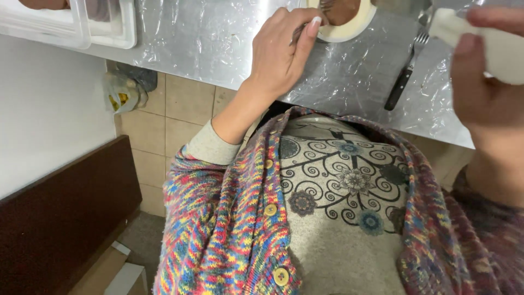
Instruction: Dipping small chocolate cakes into white glaze and placing them on a surface.
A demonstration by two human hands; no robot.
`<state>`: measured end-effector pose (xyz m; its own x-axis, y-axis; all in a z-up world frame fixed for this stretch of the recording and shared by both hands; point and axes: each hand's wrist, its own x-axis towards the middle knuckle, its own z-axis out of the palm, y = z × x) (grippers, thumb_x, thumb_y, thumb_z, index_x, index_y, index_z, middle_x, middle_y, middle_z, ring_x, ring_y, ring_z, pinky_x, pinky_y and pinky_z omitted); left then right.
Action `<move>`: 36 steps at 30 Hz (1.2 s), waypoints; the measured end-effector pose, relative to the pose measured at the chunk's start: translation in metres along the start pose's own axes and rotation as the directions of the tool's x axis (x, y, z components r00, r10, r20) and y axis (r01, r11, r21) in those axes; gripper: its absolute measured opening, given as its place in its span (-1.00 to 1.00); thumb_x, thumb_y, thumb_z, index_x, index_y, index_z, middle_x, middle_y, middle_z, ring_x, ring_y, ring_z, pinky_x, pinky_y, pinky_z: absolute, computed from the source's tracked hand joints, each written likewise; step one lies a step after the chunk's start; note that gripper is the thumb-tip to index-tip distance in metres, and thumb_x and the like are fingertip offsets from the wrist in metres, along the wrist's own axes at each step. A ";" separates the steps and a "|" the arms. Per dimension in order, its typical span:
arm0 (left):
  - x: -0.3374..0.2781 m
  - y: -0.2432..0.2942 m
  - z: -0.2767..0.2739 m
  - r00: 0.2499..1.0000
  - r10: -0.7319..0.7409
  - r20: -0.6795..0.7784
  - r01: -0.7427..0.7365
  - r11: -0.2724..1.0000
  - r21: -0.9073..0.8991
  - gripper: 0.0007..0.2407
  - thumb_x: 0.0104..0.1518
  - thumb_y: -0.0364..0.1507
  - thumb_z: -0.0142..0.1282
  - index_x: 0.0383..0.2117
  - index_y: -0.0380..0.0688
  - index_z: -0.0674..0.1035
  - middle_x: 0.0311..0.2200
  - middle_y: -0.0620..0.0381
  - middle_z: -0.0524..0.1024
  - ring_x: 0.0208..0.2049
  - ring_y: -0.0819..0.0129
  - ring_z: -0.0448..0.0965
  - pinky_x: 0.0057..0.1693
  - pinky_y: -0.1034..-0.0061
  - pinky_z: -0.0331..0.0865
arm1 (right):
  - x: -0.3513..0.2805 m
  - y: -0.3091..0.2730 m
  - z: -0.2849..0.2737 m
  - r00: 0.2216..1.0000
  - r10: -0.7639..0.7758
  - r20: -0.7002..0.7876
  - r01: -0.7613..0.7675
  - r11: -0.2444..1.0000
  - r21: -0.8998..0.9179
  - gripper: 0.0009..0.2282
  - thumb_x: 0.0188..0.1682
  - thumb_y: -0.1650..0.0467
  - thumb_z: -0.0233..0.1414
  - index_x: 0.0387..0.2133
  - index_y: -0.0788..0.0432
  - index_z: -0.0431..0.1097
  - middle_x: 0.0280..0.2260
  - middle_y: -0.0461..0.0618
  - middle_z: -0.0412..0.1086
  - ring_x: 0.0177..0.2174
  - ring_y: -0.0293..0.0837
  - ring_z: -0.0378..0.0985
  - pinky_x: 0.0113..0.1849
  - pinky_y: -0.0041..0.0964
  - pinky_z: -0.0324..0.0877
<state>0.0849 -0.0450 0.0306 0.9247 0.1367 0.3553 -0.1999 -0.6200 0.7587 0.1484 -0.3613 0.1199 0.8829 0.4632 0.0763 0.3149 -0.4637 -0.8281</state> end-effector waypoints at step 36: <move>0.017 -0.028 0.039 0.999 -0.024 0.039 0.021 0.998 0.065 -0.81 0.44 -0.29 -0.11 -0.08 -0.04 0.55 -0.32 0.07 0.56 -0.23 0.09 0.53 -0.07 0.23 0.39 | 0.033 0.046 0.031 0.995 0.098 -0.013 -0.099 0.992 -0.083 -0.77 0.36 0.50 -0.16 -0.20 0.41 0.44 -0.31 0.05 0.52 -0.32 -0.21 0.55 -0.31 -0.40 0.32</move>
<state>0.1187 -0.0558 -0.0061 0.9411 0.1211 0.3158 -0.1590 -0.6657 0.7291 0.1814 -0.3440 0.0669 0.9142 0.4053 0.0021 0.2538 -0.5686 -0.7825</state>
